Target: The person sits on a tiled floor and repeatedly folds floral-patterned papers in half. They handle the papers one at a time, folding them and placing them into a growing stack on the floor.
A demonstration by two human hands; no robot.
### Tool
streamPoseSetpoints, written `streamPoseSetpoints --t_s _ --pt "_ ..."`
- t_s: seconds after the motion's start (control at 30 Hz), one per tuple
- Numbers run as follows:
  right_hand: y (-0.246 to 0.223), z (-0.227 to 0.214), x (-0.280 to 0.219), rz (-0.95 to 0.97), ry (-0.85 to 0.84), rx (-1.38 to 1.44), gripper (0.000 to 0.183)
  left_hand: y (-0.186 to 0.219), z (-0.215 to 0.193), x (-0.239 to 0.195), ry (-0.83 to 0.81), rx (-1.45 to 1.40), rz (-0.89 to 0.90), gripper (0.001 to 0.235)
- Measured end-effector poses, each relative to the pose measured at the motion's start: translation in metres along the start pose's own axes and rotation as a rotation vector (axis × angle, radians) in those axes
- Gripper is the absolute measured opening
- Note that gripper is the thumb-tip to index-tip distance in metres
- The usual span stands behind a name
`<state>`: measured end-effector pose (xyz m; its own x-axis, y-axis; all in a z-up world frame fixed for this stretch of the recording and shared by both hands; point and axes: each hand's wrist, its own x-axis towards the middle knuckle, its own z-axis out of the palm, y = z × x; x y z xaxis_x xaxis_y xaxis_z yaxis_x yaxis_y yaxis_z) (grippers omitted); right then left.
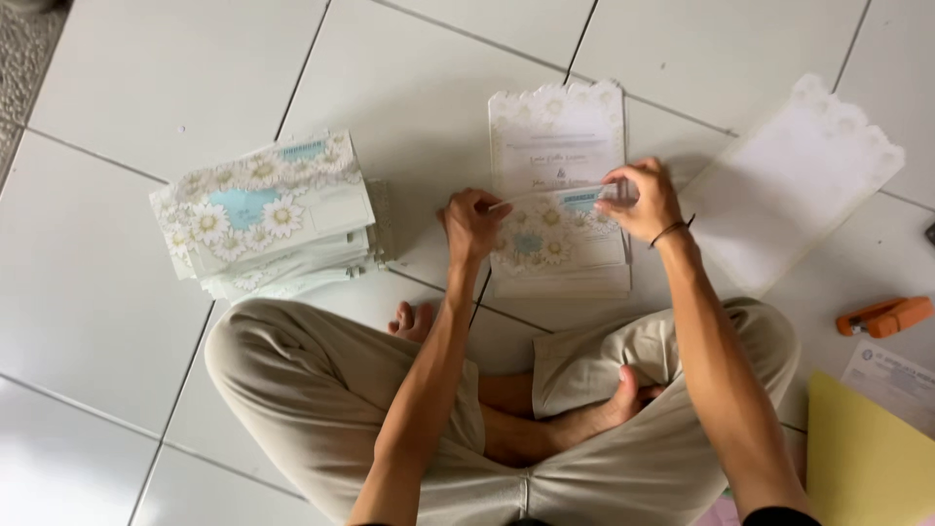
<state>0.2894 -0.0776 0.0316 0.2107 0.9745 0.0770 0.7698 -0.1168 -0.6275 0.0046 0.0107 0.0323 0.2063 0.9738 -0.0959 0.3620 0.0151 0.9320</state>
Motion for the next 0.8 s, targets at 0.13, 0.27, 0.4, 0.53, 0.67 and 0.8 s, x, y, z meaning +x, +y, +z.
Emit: streamPoseSetpoints --t_s 0.13,0.27,0.4,0.53,0.67,0.8 --pt "0.005 -0.002 0.009 -0.084 0.007 -0.023 0.032 -0.008 0.002 0.009 0.020 -0.024 -0.002 0.020" --pt "0.007 -0.014 0.003 0.008 -0.073 0.299 0.018 -0.014 -0.003 0.006 0.027 -0.242 0.172 0.026" --pt "0.004 -0.033 0.007 0.029 0.259 0.421 0.018 -0.017 -0.002 -0.003 0.144 -0.295 0.015 0.070" --pt "-0.054 -0.012 0.054 0.022 0.478 0.745 0.027 0.009 -0.002 -0.011 0.160 -0.059 0.102 0.052" --pt "-0.166 0.054 0.112 -0.005 0.303 0.987 0.030 -0.004 0.013 -0.014 0.198 0.301 0.244 0.043" --pt "-0.276 0.121 0.146 -0.157 0.064 0.796 0.023 -0.011 0.017 -0.005 0.206 0.380 0.316 0.026"
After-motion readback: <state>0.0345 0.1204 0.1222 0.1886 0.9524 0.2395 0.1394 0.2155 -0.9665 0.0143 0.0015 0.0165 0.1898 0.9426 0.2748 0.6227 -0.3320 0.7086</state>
